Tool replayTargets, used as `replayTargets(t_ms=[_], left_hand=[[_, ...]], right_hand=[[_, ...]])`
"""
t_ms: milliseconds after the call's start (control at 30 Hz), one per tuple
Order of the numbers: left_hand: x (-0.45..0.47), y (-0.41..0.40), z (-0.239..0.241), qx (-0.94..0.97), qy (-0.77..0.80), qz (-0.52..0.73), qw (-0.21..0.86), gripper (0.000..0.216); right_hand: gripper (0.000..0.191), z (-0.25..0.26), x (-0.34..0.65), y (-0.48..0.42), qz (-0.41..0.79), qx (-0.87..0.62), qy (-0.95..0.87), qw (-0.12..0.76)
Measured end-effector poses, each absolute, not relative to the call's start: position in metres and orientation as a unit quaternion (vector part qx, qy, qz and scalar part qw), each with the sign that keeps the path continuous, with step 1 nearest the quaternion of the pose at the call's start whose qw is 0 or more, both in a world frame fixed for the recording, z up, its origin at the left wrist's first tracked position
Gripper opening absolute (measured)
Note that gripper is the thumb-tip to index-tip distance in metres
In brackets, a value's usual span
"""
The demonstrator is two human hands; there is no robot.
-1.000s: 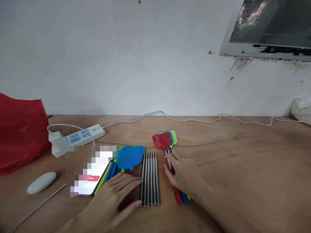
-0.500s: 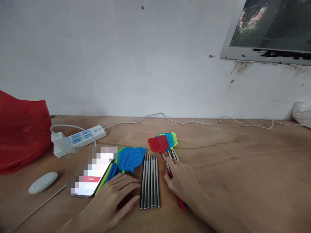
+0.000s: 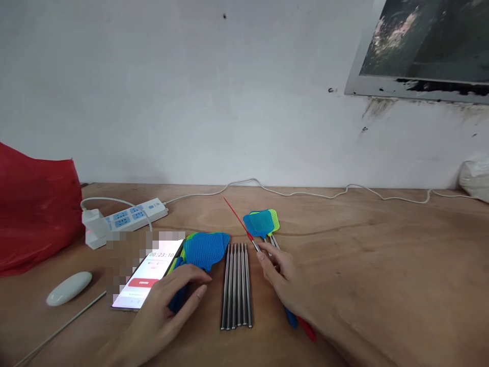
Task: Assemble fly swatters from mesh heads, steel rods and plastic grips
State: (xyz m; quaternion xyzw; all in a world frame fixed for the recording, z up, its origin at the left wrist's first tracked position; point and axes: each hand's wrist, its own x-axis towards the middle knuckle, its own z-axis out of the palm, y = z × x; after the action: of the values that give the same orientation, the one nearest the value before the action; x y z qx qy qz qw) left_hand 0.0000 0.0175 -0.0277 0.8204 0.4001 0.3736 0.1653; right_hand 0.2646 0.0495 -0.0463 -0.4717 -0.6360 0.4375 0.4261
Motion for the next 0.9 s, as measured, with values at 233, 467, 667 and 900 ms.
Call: replayTargets(t_ms=[233,467,667,900], left_hand=[[-0.003,0.022,-0.030,0.705,0.473,0.478,0.225,0.023],[-0.005,0.031,-0.028,0.636,0.453,0.507,0.365,0.028],[-0.001,0.033,-0.018,0.573,0.432,0.504,0.481,0.035],[-0.001,0.034,-0.026,0.545,0.435,0.521,0.493,0.033]], right_hand=[[0.040,-0.015,0.265,0.041,0.636,-0.431,-0.573,0.286],[0.047,-0.004,0.262,0.036,0.720,-0.349,-0.568,0.194],[0.047,-0.004,0.259,0.034,0.689,-0.361,-0.603,0.174],[0.041,-0.016,0.254,0.031,0.587,-0.409,-0.666,0.212]])
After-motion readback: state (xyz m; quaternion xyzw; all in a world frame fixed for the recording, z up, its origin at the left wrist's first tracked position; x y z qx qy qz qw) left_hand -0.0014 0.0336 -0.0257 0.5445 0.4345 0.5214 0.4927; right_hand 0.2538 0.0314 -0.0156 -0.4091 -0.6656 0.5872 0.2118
